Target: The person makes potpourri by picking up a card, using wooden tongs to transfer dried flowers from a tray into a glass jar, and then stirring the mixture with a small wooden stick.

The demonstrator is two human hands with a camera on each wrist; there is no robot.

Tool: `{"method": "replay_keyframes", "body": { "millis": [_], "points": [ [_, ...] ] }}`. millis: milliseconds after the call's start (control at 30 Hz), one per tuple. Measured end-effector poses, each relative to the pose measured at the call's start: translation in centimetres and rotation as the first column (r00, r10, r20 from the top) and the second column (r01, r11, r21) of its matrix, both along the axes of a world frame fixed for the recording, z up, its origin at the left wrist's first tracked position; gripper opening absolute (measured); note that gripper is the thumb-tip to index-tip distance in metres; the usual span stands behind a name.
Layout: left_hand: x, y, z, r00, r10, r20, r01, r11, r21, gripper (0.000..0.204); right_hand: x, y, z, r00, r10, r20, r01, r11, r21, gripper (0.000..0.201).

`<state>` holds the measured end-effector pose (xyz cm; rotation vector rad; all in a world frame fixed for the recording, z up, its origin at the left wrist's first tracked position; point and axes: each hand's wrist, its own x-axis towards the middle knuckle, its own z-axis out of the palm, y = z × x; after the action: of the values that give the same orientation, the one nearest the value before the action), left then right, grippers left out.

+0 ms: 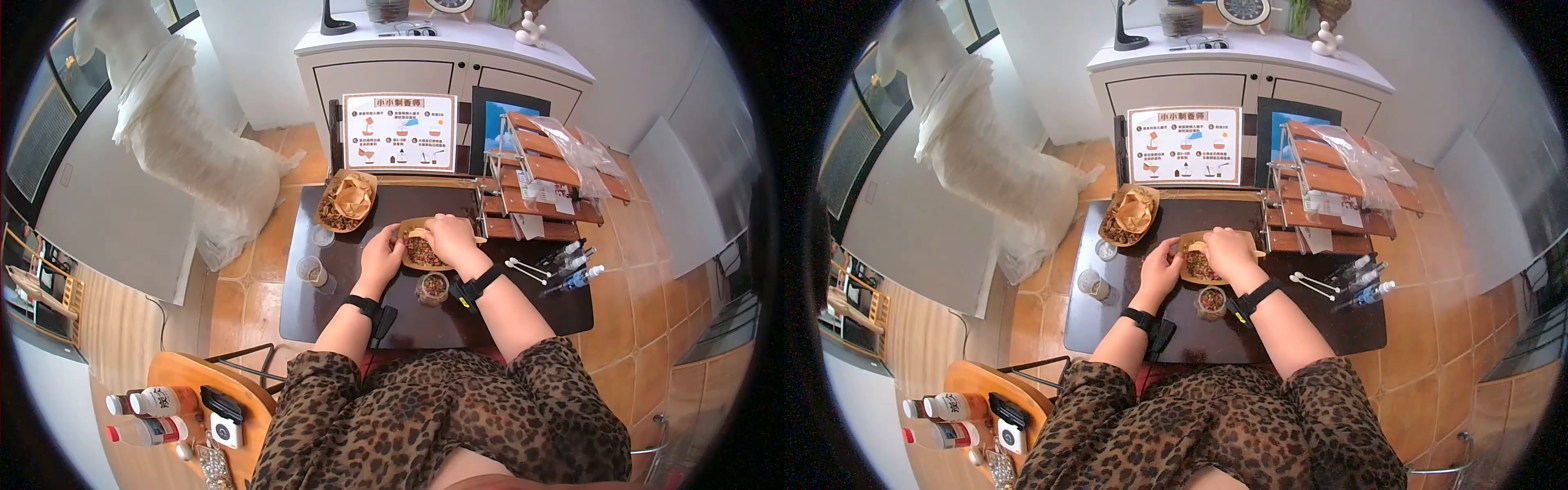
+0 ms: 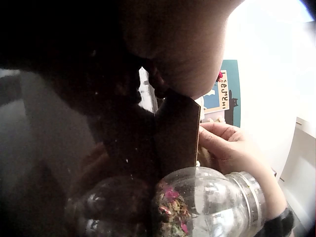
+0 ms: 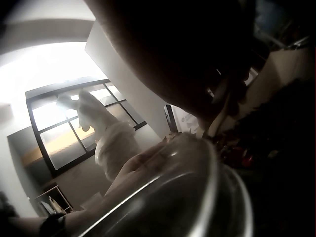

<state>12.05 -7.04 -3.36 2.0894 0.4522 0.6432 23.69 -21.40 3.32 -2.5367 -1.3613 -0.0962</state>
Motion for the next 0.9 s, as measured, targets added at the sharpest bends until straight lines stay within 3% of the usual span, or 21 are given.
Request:
{"method": "replay_keyframes", "body": {
  "millis": [200, 400, 700, 900],
  "points": [
    [-0.1, 0.0, 0.1, 1.0, 0.002, 0.001, -0.002, 1.0, 0.018, 0.034, 0.4, -1.0, -0.6, 0.994, 0.081, 0.067, -0.083, 0.996, 0.037, 0.01],
    [0.0, 0.0, 0.1, 1.0, 0.0, -0.011, 0.0, 1.0, 0.014, 0.035, 0.5, -2.9, -0.8, 0.992, 0.064, 0.107, -0.075, 0.991, 0.108, 0.008],
    [-0.1, 0.0, 0.2, 1.0, 0.0, -0.022, 0.0, 1.0, 0.007, 0.034, 0.7, -6.8, -0.1, 0.999, -0.038, 0.039, 0.028, 0.972, 0.233, 0.011],
    [0.0, 0.0, -0.1, 1.0, 0.007, -0.003, -0.007, 1.0, 0.03, 0.033, -0.1, -8.1, -0.8, 0.995, -0.095, 0.03, 0.086, 0.97, 0.226, 0.012]
  ]
}}
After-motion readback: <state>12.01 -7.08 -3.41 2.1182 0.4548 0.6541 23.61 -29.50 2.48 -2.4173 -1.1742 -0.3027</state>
